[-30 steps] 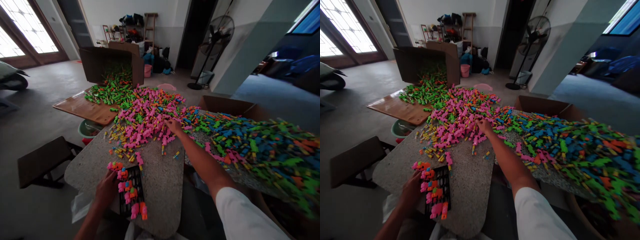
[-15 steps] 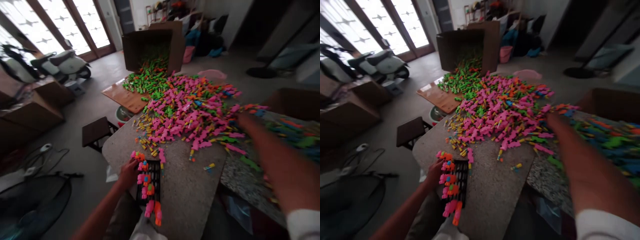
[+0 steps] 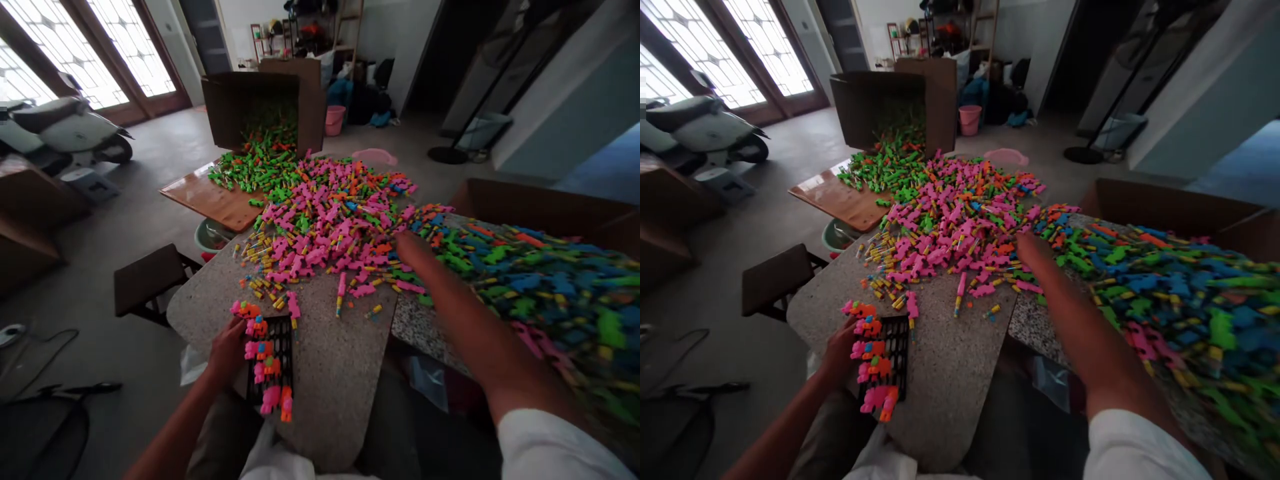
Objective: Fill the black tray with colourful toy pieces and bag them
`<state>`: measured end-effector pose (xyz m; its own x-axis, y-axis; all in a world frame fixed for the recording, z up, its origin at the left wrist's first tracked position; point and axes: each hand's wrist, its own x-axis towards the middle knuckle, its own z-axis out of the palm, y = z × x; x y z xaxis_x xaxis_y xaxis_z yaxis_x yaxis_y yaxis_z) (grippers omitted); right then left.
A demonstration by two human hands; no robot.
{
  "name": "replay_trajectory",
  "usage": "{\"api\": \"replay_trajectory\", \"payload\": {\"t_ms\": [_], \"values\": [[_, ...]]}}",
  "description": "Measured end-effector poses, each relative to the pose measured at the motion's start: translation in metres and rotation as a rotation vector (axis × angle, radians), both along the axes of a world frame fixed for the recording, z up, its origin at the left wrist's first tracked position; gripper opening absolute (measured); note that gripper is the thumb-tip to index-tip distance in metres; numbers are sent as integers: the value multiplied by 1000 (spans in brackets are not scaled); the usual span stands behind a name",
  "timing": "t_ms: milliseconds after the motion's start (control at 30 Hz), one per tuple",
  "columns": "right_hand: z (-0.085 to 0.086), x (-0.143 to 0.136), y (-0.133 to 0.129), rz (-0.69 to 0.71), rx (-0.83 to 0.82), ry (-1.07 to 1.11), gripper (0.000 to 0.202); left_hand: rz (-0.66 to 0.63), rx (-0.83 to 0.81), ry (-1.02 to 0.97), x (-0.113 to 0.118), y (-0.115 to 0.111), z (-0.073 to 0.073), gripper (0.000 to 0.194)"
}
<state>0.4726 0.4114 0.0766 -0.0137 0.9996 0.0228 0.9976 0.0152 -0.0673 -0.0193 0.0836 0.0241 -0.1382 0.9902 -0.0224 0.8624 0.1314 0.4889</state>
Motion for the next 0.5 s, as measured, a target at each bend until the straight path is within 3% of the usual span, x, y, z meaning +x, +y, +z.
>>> {"api": "replay_trajectory", "payload": {"t_ms": [133, 300, 367, 500], "values": [[12, -49, -75, 68, -12, 106, 34, -27, 37, -3, 5, 0, 5, 26], [-10, -130, -180, 152, -212, 163, 50, -54, 86, 13, 2, 1, -3, 25], [-18, -149, -199, 107, -222, 158, 48, -69, 108, 5, 1, 1, -5, 27], [-21, -156, -205, -54, -244, 191, 33, -87, 143, -42, 3, -1, -6, 28]]}}
